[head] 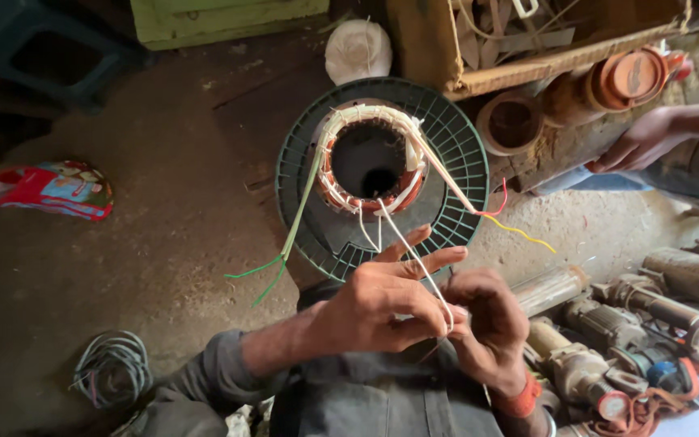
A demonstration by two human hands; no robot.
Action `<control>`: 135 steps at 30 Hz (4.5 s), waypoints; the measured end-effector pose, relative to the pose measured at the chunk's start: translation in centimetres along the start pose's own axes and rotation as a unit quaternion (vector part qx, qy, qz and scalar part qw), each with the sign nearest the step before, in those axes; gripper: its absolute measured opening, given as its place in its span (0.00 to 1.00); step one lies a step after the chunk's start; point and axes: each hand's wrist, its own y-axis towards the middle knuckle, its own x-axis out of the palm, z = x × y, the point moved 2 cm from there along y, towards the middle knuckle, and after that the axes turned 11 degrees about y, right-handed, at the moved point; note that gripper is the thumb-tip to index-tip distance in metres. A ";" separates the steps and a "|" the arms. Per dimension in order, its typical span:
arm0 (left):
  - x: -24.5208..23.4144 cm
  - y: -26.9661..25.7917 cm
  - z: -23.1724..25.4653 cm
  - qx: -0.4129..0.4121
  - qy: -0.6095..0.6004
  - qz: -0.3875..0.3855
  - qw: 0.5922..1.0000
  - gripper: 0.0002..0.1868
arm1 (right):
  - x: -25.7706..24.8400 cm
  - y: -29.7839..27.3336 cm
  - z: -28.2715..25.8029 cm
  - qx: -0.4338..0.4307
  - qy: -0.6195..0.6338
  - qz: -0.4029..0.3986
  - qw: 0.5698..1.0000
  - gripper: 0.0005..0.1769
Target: The person winds white insulating tape around a motor stator core, securing the copper windings. They repeatedly wrap the tape, pull it taut, and adjust the stator's position on a green fan guard while working in a cluttered workshop.
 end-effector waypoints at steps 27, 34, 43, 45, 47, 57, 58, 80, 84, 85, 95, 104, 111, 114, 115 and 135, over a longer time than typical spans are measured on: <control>-8.2 3.7 2.1 -0.089 0.139 0.044 0.985 0.35 | 3.3 4.9 -0.8 0.017 -0.224 0.011 0.974 0.19; -8.8 3.3 0.4 0.003 0.295 -0.026 0.955 0.26 | -0.2 2.8 0.2 0.086 -0.126 0.161 0.975 0.13; -7.0 1.6 -4.3 -0.041 0.361 0.028 0.931 0.16 | -0.9 2.9 -4.6 -0.057 -0.397 0.214 0.890 0.14; -7.0 1.6 -4.2 -0.042 0.352 0.036 0.934 0.16 | 1.9 3.6 -4.8 -0.169 -0.380 0.139 0.899 0.14; -7.2 1.8 -4.0 -0.041 0.345 0.042 0.937 0.15 | 3.9 4.7 -4.4 -0.200 -0.370 0.070 0.905 0.14; -7.9 1.6 -4.2 -0.061 0.277 0.038 0.958 0.12 | 4.2 8.3 1.5 -0.025 -0.315 0.000 0.949 0.08; -7.8 1.6 -4.4 -0.067 0.269 0.037 0.960 0.12 | 4.0 8.2 1.6 -0.059 -0.334 -0.004 0.941 0.14; -8.7 2.1 -5.9 -0.030 0.213 0.005 0.977 0.12 | 2.9 10.9 1.3 -0.217 -0.381 0.051 0.897 0.27; -9.5 2.3 -5.9 0.003 0.215 -0.002 0.977 0.21 | 3.6 9.7 -1.3 -0.303 -0.229 -0.059 0.923 0.24; -9.5 2.1 -5.8 0.006 0.212 -0.005 0.977 0.25 | 3.7 9.4 -1.8 -0.267 -0.128 -0.099 0.950 0.24; -8.9 1.9 -6.3 -0.045 0.163 0.013 0.985 0.07 | 3.9 10.2 -3.1 -0.077 -0.343 -0.066 0.934 0.11; -8.8 2.2 -6.3 -0.035 0.169 0.023 0.985 0.08 | 4.8 12.6 -4.8 -0.319 -0.471 -0.241 0.786 0.09; -8.6 2.0 -6.8 -0.035 0.155 0.019 0.987 0.08 | 5.1 15.7 -3.9 -0.254 -0.387 -0.232 0.855 0.08; -9.0 1.9 -7.0 -0.017 0.169 0.015 0.985 0.09 | 4.5 13.3 -3.4 -0.237 -0.355 -0.172 0.888 0.15; -9.0 1.8 -7.0 -0.008 0.173 0.012 0.985 0.09 | 4.1 12.4 -2.8 -0.206 -0.343 -0.149 0.904 0.16; -8.4 3.0 -2.7 0.027 0.439 -0.047 0.897 0.22 | -9.4 4.7 -8.4 -0.355 -0.642 0.191 0.652 0.05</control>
